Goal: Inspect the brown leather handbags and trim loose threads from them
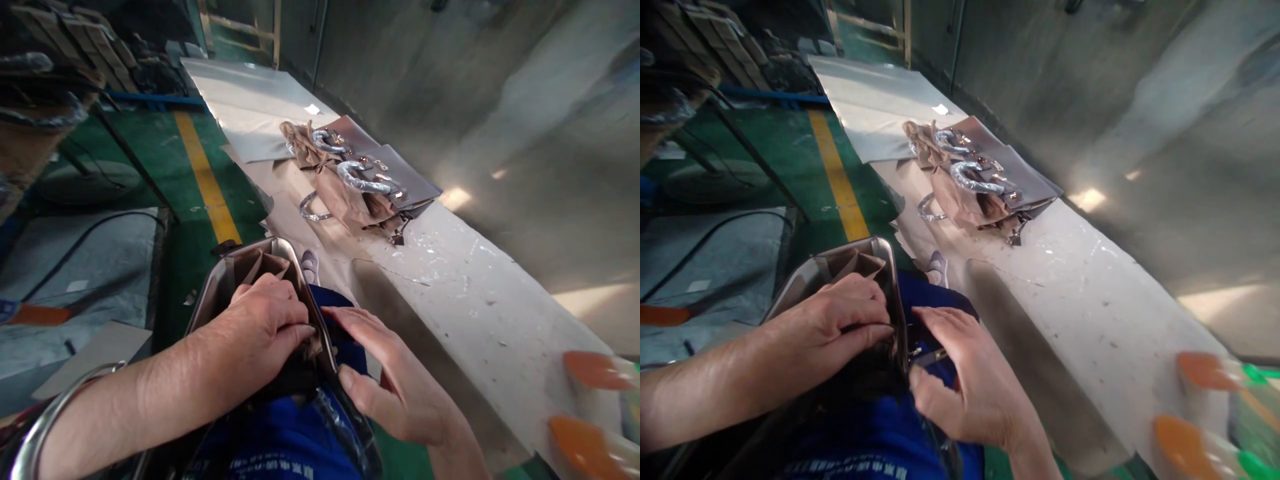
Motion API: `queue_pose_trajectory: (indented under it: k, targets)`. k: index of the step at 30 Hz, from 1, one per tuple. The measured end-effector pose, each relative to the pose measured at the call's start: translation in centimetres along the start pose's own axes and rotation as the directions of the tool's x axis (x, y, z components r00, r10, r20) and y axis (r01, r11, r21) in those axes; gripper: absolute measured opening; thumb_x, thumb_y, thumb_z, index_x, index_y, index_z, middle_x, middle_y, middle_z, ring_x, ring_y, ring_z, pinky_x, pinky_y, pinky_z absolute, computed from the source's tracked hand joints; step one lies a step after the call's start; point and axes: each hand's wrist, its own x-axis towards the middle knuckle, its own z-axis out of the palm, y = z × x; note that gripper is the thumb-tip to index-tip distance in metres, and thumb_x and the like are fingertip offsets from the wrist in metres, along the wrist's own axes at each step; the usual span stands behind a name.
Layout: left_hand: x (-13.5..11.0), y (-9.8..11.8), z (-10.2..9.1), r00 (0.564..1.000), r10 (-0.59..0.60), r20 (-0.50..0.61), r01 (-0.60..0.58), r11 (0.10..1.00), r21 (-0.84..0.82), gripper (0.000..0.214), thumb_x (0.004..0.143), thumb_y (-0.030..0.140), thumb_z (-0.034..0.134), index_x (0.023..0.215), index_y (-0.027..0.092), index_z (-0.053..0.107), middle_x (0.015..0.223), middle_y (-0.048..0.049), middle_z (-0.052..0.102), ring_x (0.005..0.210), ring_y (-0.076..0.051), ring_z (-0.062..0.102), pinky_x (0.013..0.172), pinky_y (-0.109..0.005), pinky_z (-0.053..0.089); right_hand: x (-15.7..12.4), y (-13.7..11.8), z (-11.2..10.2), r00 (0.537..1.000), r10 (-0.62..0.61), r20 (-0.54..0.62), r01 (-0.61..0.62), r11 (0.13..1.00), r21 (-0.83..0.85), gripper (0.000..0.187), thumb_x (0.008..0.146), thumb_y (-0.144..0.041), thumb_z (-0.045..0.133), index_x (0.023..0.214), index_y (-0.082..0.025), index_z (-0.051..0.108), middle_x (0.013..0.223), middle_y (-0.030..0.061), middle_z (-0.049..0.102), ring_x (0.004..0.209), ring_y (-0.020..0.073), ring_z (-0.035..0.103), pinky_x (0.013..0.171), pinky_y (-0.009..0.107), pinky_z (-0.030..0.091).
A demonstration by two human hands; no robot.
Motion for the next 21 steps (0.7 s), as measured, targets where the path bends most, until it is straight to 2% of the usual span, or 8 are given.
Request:
queue_pose_trajectory:
  k: [5,7,9,11,15,18,21]
  targets:
    - [-0.1,-0.3,-0.4,1.0,-0.019,0.017,0.019,0.999,-0.031,0.021,0.08,0.021,0.054,0.065,0.018,0.068,0.077,-0.0024,0.061,0.083,-0.017,0.051,0.08,-0.032,0.041,1.0,-1.5,0.6,0.995,-0.015,0.099,0.012,1.0,0.029,0.052,0.077,-0.026,0.055,0.128,-0.02,0.048,0.128,0.0066,0.053,0.117,0.0255,0.047,0.101,0.041,0.037]
    - [0.0,-0.3,-0.4,1.0,-0.003,0.013,0.004,0.999,-0.036,0.022,0.081,0.021,0.054,0.064,0.019,0.068,0.074,-0.0017,0.061,0.079,-0.016,0.053,0.079,-0.031,0.041,1.3,-2.0,1.1,0.996,0.031,0.079,-0.033,0.999,0.031,0.047,0.081,-0.027,0.054,0.127,-0.022,0.049,0.123,0.0052,0.056,0.113,0.0233,0.05,0.098,0.037,0.04]
    - [0.1,-0.3,-0.6,0.999,0.001,0.038,0.0,1.0,-0.018,0.022,0.081,0.022,0.054,0.063,0.019,0.068,0.071,-0.0009,0.062,0.076,-0.015,0.054,0.078,-0.029,0.042,1.5,-2.1,1.8,0.994,0.107,-0.005,-0.107,0.994,-0.034,0.037,0.086,-0.03,0.049,0.122,-0.022,0.052,0.116,0.0048,0.06,0.106,0.0213,0.053,0.093,0.035,0.042]
    - [0.2,-0.4,-0.8,0.994,-0.011,0.106,0.006,0.999,0.046,0.023,0.081,0.022,0.052,0.065,0.019,0.068,0.07,-0.0007,0.063,0.073,-0.014,0.055,0.074,-0.027,0.043,1.7,-1.8,2.4,0.986,0.152,-0.066,-0.159,0.98,-0.123,0.031,0.089,-0.036,0.047,0.115,-0.021,0.056,0.11,0.0051,0.062,0.101,0.0215,0.055,0.09,0.036,0.043]
    - [0.6,-0.6,-1.2,0.963,-0.055,0.265,-0.019,0.963,0.27,0.024,0.082,0.026,0.051,0.066,0.019,0.068,0.066,-0.0014,0.064,0.067,-0.015,0.058,0.068,-0.027,0.044,1.9,-0.6,2.9,0.984,0.178,-0.023,-0.178,0.951,-0.252,0.031,0.085,-0.045,0.054,0.103,-0.021,0.061,0.097,0.0046,0.064,0.093,0.0229,0.056,0.08,0.036,0.044]
    - [1.2,-0.6,-1.2,0.945,-0.057,0.323,-0.079,0.916,0.394,0.024,0.082,0.028,0.051,0.067,0.018,0.067,0.068,-0.0037,0.064,0.07,-0.02,0.06,0.068,-0.032,0.044,2.0,0.0,2.9,0.978,0.207,0.004,-0.197,0.936,-0.29,0.024,0.085,-0.043,0.055,0.093,-0.021,0.062,0.084,0.0034,0.064,0.085,0.0213,0.056,0.073,0.033,0.043]
    - [1.8,-0.6,-1.0,0.94,0.011,0.341,-0.168,0.886,0.433,0.024,0.084,0.029,0.05,0.071,0.018,0.066,0.072,-0.0045,0.063,0.073,-0.023,0.059,0.069,-0.034,0.045,2.1,0.3,2.8,0.976,0.216,0.014,-0.205,0.942,-0.266,0.02,0.087,-0.039,0.052,0.088,-0.021,0.062,0.084,0.0028,0.063,0.084,0.0199,0.055,0.073,0.031,0.042]
